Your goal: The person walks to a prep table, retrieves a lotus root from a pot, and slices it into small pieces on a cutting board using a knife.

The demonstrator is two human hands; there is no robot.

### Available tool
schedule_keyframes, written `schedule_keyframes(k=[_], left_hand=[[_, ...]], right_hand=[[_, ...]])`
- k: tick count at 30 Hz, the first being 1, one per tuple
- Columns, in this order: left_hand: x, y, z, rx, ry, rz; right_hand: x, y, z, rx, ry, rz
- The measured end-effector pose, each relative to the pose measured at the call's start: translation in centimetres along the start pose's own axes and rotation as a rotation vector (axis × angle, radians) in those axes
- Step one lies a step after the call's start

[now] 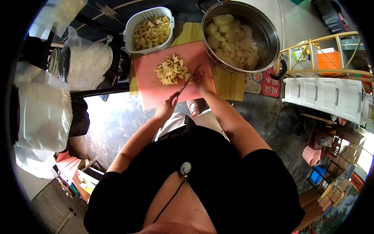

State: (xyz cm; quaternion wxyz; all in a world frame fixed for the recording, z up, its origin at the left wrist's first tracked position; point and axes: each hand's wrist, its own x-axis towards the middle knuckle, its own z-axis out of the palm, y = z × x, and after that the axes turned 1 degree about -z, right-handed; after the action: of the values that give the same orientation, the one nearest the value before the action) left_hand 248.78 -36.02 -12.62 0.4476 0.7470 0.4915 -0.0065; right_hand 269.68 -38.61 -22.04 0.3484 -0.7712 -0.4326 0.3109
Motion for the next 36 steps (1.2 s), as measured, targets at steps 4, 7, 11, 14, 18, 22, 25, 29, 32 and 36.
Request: schedule_keyframes(k=[4,7,11,14,18,22,25,29,32,36], left_hand=[[0.5,-0.7,-0.1,-0.060,-0.035,-0.009],[0.4,-0.3,-1.4,-0.131,-0.018,0.021],[-0.2,-1.4,-0.5,-0.055,0.025,0.048],[1.5,-5.2,2.3,-0.017,0.058,0.135],[0.5,-3.3,0.0,-0.625,-0.226,-0.204],[0.4,-2.5,-1.1,-0.858,-0.225,-0.349],[1.0,-2.0,-1.1,-0.610,-0.178,-0.276],[0.6,-0.1,-0.8,-0.447,-0.134,-0.144],[0.9,0.4,-0.7,-0.429,-0.200,-0.225],[0.4,-0.8,-0.9,-0.592,-0.239,-0.312]], right_hand=[[0.2,0.1,0.0,-0.185,0.071,-0.113],[0.7,-1.3,-0.5,-0.038,0.119,-0.143],[-0.2,-0.5,-0.5,-0.013,0.085,-0.117],[0.4,0.5,-0.2,-0.181,0.088,-0.171],[0.0,1.8,-0.6,-0.041,0.007,-0.192],[-1.3,1.5,-1.1,0.106,0.064,-0.099],[-2.2,2.2,-1.2,0.118,0.129,-0.059],[-2.7,0.5,-2.4,0.203,0.236,0.012],[-1.9,-0.6,-2.3,0.107,0.275,0.001],[0.0,0.1,-1.2,-0.106,0.283,0.002]])
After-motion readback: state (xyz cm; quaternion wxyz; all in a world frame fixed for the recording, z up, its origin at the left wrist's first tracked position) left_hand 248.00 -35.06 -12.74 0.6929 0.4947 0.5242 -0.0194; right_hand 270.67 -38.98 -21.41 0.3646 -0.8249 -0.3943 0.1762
